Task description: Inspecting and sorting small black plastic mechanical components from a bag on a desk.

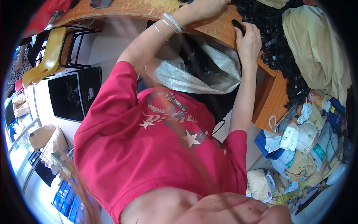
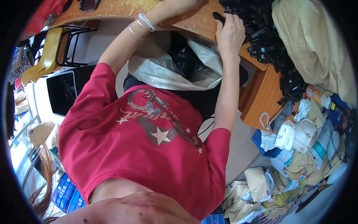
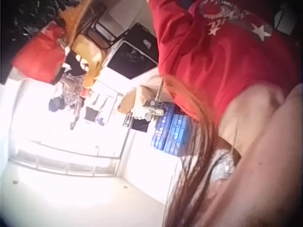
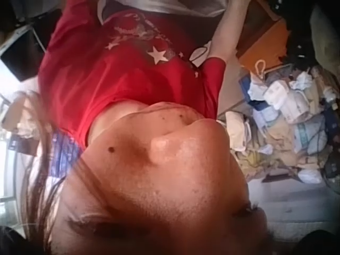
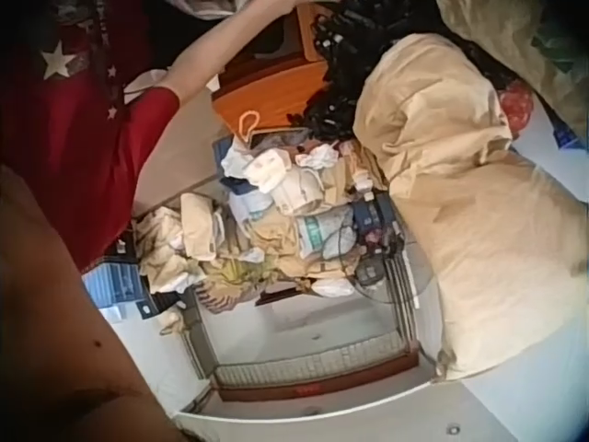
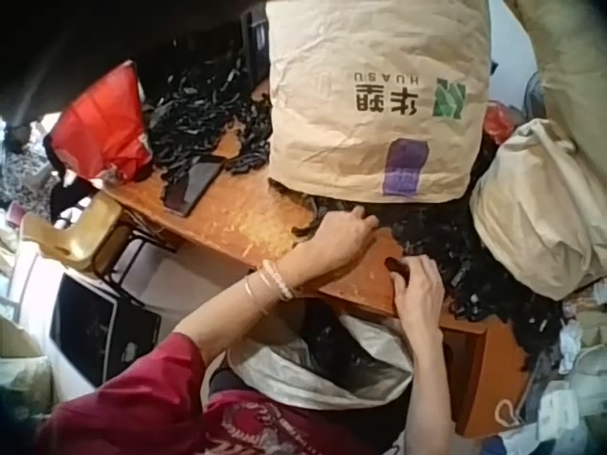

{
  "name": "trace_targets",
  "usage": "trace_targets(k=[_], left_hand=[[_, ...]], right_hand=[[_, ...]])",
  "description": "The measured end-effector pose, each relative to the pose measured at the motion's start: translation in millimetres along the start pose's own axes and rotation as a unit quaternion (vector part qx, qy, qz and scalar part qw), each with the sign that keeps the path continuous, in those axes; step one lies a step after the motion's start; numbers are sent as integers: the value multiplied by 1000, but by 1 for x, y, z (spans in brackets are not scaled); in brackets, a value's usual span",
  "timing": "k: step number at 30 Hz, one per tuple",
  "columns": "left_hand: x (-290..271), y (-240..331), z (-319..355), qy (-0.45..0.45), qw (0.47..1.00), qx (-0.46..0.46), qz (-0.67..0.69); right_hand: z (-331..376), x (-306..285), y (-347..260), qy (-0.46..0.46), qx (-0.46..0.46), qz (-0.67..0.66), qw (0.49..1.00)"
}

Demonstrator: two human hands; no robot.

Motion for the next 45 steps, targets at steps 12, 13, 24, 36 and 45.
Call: trace_targets(k=[12, 13, 24, 36, 45], left_hand=[[-51, 24, 54, -51, 890, -182, 414], [-53, 33, 55, -124, 787, -215, 564], [-61, 57, 65, -80, 928, -17, 364], [-39, 47, 48, -54, 896, -47, 439], [-6, 44, -43, 82, 935, 53, 341]], right_hand=[[32, -28, -24, 14, 197, -541, 818], [33, -30, -27, 2, 208, -521, 828], [46, -27, -34, 104, 191, -501, 838], [33, -34, -15, -9, 234, -473, 849], [-11, -12, 9, -56, 117, 34, 991]])
Point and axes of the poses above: each hand's wrist, its own z-axis away from the middle knuckle, its own x-axis out of the palm, y = z × x, the point moved 4 cm from there along -z, towards the middle knuckle, and after that the axes turned 4 degrees about -z, right-handed, at the moved point
